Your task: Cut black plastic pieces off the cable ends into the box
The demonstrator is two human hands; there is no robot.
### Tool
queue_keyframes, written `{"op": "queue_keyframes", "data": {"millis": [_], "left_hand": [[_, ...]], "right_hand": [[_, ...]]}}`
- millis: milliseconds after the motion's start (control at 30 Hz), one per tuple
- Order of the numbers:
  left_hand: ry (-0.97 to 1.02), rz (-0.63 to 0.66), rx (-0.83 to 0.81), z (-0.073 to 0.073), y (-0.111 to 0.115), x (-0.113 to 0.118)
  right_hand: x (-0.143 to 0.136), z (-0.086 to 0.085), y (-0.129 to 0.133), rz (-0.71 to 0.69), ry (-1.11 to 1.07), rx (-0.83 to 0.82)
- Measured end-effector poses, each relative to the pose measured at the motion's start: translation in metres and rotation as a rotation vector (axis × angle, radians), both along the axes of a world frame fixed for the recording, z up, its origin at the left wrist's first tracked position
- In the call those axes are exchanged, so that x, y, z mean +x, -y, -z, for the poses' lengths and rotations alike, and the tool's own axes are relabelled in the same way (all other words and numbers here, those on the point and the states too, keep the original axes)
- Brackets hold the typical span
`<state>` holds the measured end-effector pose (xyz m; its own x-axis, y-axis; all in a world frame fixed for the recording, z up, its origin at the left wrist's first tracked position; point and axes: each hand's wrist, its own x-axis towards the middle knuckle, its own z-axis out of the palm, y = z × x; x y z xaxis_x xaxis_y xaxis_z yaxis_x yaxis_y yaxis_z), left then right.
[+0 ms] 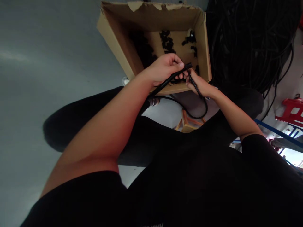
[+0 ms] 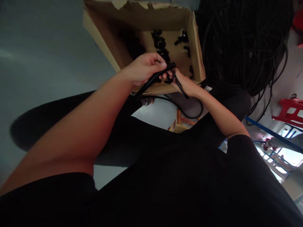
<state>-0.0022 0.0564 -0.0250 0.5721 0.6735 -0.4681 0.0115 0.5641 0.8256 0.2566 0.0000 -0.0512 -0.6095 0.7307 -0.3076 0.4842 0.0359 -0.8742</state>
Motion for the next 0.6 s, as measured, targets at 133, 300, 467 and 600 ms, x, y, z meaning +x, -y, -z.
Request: {"op": "queue_keyframes", "data": {"millis": [133,300,467,600], "left_hand": [[-0.003,0.004,0.017,-0.001,-0.001,0.000],[-0.038,-0.065,0.072,0.000,-0.004,-0.002],[-0.112,-0.087,0.123,0.000,-0.004,-0.002],[-0.098,-0.043,0.069,-0.006,0.000,0.001]], "right_hand": [[-0.004,-0.010,0.000,0.063,0.030,-0.007],[-0.004,-0.022,-0.003,0.153,0.113,-0.002],[-0.007,-0.031,-0.007,0.174,0.123,-0.026],[-0.008,-0.033,-0.008,0.147,0.061,-0.018]]}}
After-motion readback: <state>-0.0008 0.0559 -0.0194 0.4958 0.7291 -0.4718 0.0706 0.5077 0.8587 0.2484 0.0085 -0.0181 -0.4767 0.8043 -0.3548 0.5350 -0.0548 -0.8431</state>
